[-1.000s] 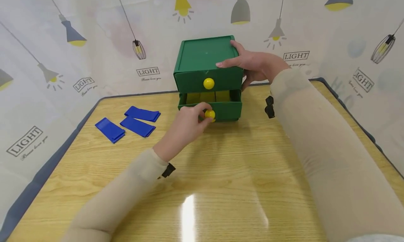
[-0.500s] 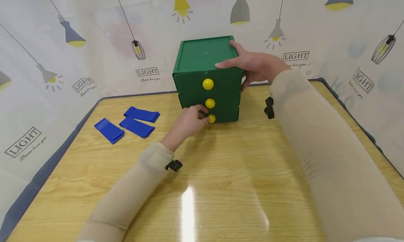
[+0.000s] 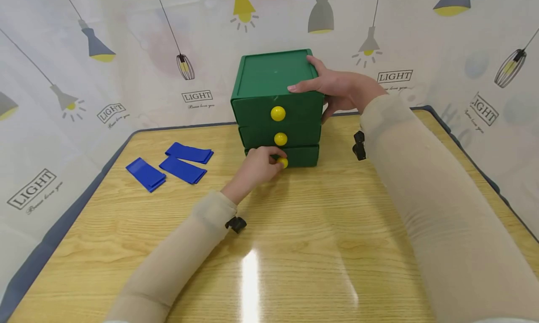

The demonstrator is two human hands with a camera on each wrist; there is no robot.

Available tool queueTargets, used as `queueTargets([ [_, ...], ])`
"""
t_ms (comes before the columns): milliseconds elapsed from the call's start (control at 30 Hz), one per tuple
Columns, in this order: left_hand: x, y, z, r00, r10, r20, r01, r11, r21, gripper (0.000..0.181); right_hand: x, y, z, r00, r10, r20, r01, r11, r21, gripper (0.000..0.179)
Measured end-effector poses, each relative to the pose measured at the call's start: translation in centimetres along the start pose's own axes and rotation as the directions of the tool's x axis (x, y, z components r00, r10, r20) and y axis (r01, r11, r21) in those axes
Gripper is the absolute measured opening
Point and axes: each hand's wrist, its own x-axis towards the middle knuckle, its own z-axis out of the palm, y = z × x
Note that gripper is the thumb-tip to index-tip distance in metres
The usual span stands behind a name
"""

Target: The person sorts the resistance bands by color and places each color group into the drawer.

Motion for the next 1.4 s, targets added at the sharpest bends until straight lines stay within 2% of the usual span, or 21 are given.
queueTargets([
  [133,-1.6,0.2,0.3,0.999,0.038,0.019,-0.038,0.999,0.014,0.027,0.0,0.0,0.0,1.000,-0.002,0.004,0.002,1.000,-0.008,0.112],
  [333,-4.8,0.6,0.6,0.993,0.100,0.060,-0.104,0.993,0.062,0.027,-0.2,-0.1,0.2,1.000,-0.010,0.002,0.010,1.000,-0.020,0.112],
  [500,-7.0,1.1,0.7,0.989,0.108,0.103,-0.118,0.988,0.096,0.028,-0.2,-0.1,0.4,1.000,-0.011,-0.008,0.011,1.000,-0.026,0.112],
  [633,-8.2,1.2,0.8,0.988,0.123,0.096,-0.134,0.985,0.112,0.027,-0.2,-0.3,0.5,1.000,-0.012,-0.018,0.011,1.000,-0.028,0.112],
  [767,-8.9,1.2,0.8,0.986,0.138,0.094,-0.150,0.979,0.135,0.027,-0.2,-0.4,0.6,1.000,-0.006,-0.023,0.006,1.000,-0.023,0.112],
  [933,-9.3,1.4,0.7,0.984,0.138,0.109,-0.156,0.972,0.176,0.028,-0.3,-0.3,0.7,1.000,0.012,-0.027,-0.013,0.999,-0.031,0.112],
  [1100,-9.7,1.5,0.4,0.982,0.159,0.098,-0.176,0.964,0.201,0.027,-0.5,-0.3,0.7,0.999,0.021,-0.030,-0.023,0.998,-0.053,0.112],
  [1267,-10.1,1.4,-1.3,0.986,0.136,0.097,-0.147,0.982,0.119,0.029,-0.4,-0.4,0.6,1.000,0.016,-0.023,-0.017,0.998,-0.061,0.112],
  [1400,-10.2,1.1,-3.8,0.995,0.067,0.079,-0.073,0.995,0.075,0.028,-0.3,-0.5,0.7,1.000,0.014,-0.022,-0.015,0.998,-0.060,0.112],
])
